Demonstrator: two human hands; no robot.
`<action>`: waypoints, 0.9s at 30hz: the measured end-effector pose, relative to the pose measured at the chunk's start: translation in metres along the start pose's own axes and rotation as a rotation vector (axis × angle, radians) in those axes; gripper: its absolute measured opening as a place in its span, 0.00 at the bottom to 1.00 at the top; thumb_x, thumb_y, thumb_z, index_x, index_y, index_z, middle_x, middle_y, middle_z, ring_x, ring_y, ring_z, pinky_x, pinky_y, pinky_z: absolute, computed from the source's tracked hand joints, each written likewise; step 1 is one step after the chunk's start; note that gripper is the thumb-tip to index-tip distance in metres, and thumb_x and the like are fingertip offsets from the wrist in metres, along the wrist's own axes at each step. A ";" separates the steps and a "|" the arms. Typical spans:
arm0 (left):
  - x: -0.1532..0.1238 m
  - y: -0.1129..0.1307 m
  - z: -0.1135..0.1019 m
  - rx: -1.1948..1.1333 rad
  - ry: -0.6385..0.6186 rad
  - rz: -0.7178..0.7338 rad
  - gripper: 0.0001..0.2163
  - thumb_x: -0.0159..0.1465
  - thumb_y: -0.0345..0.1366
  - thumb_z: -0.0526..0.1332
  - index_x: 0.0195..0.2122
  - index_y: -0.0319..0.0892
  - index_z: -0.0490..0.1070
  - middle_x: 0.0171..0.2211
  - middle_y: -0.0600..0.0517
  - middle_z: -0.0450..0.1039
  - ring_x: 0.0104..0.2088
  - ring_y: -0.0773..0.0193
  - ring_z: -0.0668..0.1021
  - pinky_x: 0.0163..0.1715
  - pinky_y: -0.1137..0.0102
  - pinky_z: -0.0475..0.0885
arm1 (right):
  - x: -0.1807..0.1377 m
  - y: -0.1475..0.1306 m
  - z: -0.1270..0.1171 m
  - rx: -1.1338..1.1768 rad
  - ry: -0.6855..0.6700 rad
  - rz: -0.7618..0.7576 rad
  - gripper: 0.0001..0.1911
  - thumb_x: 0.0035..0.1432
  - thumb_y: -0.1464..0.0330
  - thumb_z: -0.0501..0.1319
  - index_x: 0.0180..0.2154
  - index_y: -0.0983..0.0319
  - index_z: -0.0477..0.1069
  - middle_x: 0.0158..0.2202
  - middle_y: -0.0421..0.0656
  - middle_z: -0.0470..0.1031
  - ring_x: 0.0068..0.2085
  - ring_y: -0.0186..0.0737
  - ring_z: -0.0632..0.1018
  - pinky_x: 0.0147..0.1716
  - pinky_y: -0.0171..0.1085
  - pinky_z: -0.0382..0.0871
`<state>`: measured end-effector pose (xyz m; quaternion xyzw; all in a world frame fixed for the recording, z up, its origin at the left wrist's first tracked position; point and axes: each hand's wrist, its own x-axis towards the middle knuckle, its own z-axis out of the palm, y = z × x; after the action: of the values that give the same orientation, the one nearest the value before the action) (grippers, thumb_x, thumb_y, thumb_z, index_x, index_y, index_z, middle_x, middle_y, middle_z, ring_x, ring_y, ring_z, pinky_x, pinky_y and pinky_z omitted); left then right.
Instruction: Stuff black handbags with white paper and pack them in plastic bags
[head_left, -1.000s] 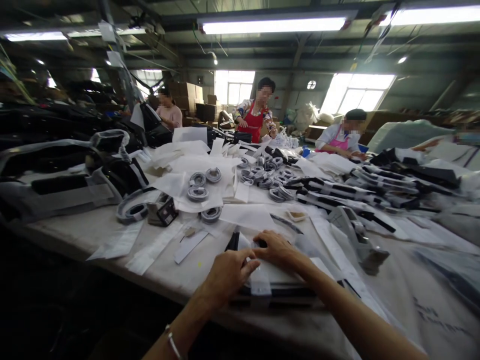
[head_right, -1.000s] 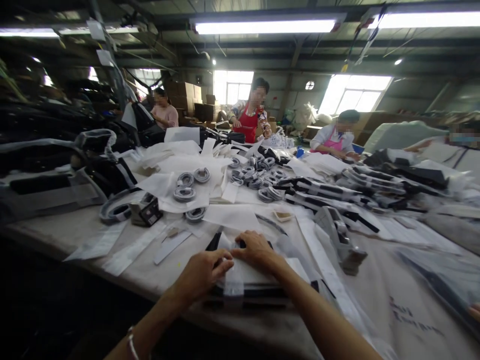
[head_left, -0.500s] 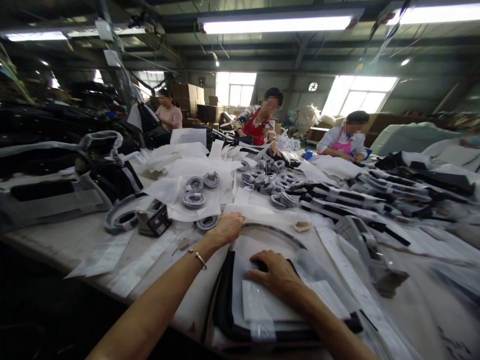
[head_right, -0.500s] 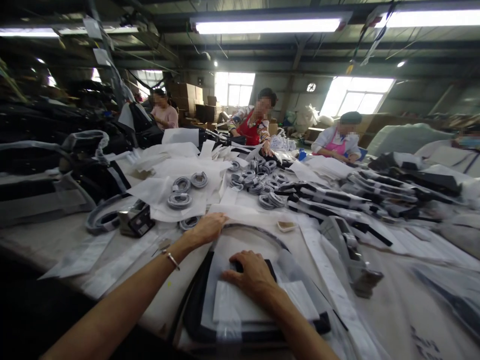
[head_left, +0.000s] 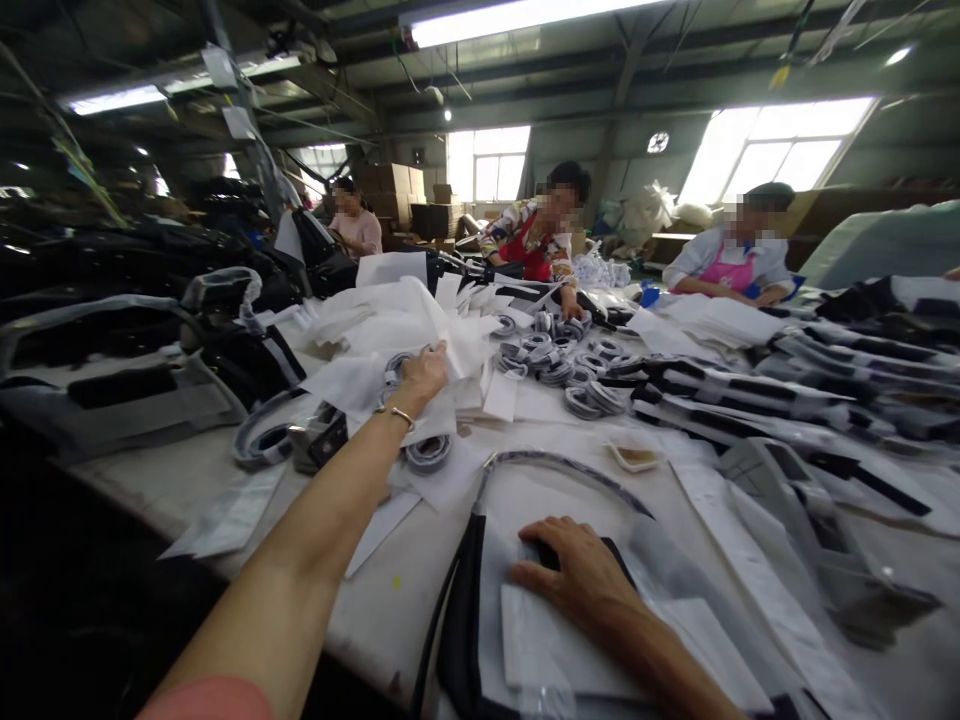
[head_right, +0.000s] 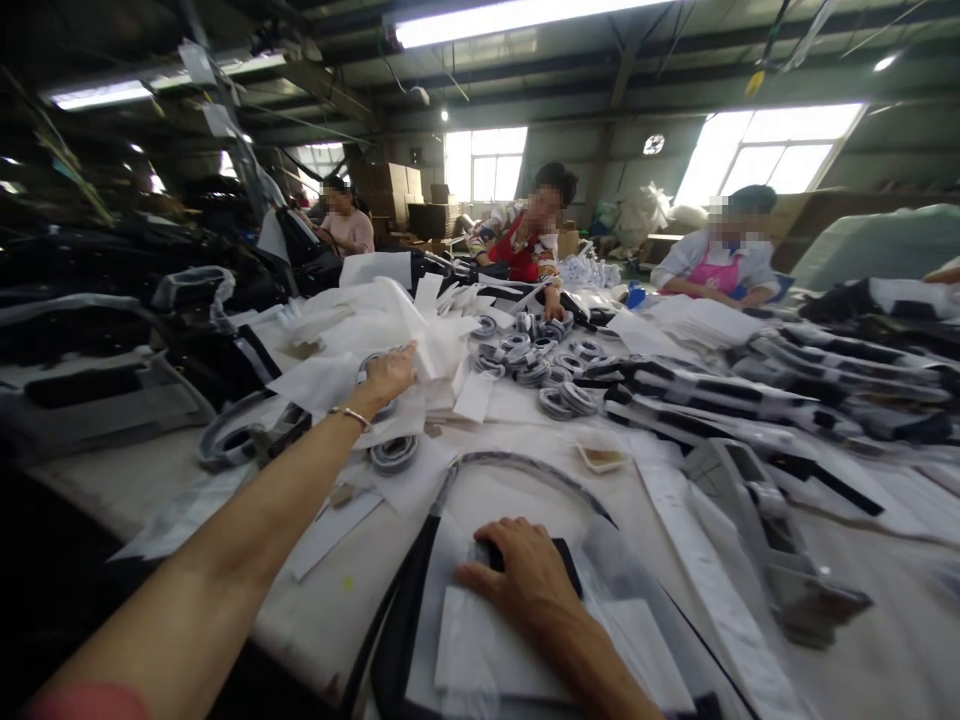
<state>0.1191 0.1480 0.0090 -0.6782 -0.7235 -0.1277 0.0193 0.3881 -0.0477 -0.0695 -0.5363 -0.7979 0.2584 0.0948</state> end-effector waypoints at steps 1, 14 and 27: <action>-0.006 -0.003 0.001 0.013 0.020 0.004 0.26 0.65 0.32 0.58 0.65 0.35 0.60 0.54 0.30 0.69 0.52 0.42 0.76 0.50 0.53 0.69 | 0.000 0.000 0.000 -0.003 -0.006 0.000 0.20 0.58 0.53 0.64 0.48 0.56 0.77 0.47 0.45 0.79 0.50 0.51 0.76 0.51 0.44 0.61; -0.158 -0.002 0.042 -0.062 -0.088 0.324 0.09 0.69 0.36 0.56 0.41 0.46 0.77 0.41 0.53 0.79 0.42 0.64 0.79 0.42 0.74 0.71 | 0.003 0.000 0.001 -0.050 0.000 0.045 0.21 0.59 0.52 0.62 0.48 0.57 0.78 0.48 0.47 0.80 0.51 0.55 0.76 0.51 0.47 0.62; -0.079 0.043 0.064 0.197 -0.201 0.302 0.14 0.68 0.41 0.62 0.51 0.38 0.71 0.50 0.45 0.73 0.48 0.56 0.77 0.49 0.55 0.74 | 0.002 -0.008 -0.001 -0.056 0.058 0.146 0.19 0.58 0.51 0.61 0.43 0.57 0.80 0.45 0.45 0.81 0.49 0.51 0.77 0.47 0.41 0.62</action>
<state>0.1771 0.0862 -0.0625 -0.7832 -0.6207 0.0162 0.0323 0.3813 -0.0479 -0.0653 -0.6030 -0.7603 0.2266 0.0839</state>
